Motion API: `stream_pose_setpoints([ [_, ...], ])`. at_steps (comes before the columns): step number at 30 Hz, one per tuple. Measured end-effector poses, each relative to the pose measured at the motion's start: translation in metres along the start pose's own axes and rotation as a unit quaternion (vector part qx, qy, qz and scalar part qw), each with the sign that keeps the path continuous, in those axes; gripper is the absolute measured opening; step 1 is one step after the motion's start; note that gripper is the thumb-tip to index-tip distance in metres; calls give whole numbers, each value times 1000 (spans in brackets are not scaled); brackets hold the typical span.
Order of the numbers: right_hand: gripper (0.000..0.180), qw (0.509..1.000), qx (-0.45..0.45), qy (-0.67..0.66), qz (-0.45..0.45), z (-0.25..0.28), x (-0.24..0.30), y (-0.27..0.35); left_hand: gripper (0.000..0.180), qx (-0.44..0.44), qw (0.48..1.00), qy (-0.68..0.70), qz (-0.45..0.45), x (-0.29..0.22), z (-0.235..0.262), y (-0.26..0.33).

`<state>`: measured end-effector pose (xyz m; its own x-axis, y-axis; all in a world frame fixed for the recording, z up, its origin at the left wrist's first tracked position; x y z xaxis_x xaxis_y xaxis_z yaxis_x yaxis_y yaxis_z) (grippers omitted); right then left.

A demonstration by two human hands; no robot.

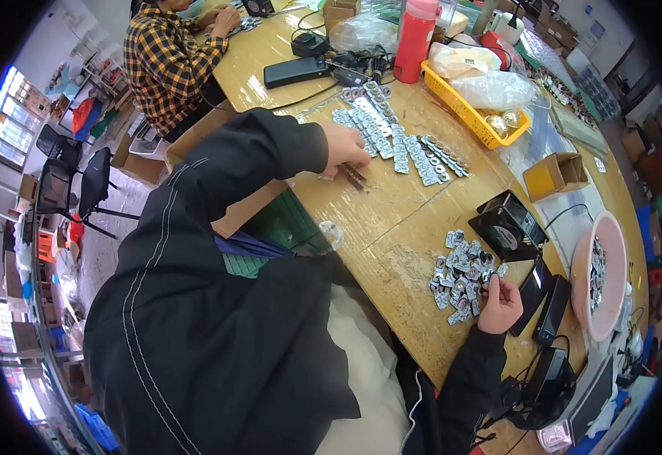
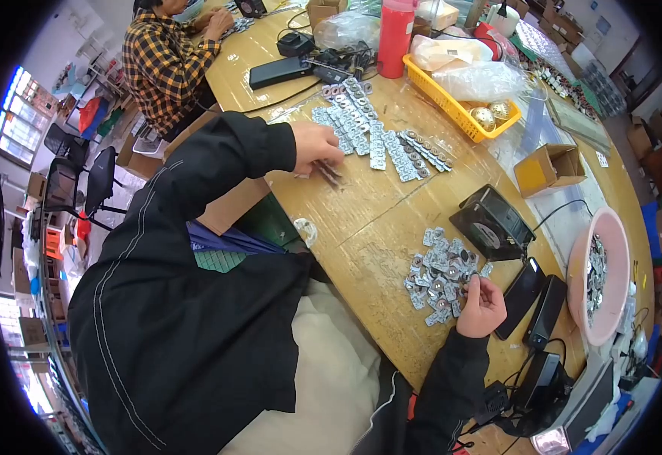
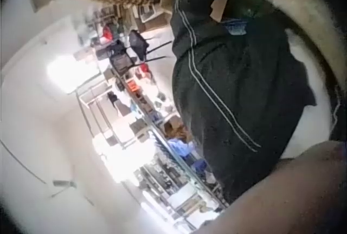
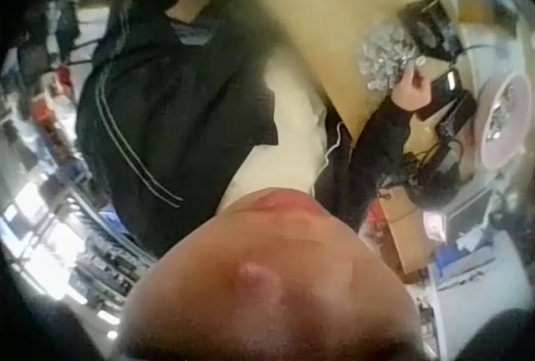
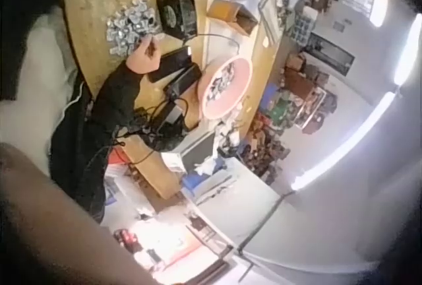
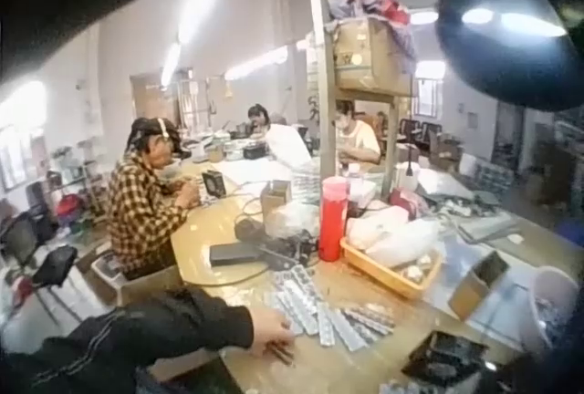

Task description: Assembling or sorting small metal components on a workbench in a factory setting.

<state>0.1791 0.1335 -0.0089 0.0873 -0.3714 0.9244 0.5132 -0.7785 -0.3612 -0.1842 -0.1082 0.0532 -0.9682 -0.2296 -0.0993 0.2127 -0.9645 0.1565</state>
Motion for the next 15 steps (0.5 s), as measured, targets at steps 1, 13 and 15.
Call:
stream_pose_setpoints([
  [1, 12, 1000, -1, -2, 6, 1, 1, 0, 32, 23, 1000, 7, 11, 2, -2, -2],
  [13, 12, 1000, 13, 7, -10, -4, 2, -3, 31, -95, 990, 102, 19, 5, -3, -5],
  [15, 12, 1000, 7, 7, -10, -4, 4, -3, 32, -89, 993, 38, 63, 1, 3, -7],
])
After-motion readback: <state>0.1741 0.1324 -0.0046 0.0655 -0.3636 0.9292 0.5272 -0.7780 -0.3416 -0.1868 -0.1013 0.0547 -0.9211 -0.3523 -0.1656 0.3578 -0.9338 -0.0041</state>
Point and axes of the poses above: each hand's wrist, its own y-axis away from the middle knuckle, its own z-axis out of the back of the hand, x = y × z, the point moved 3 cm from there along -y, towards the middle knuckle, and after that the axes turned 13 degrees about z, right-handed, at the moved point
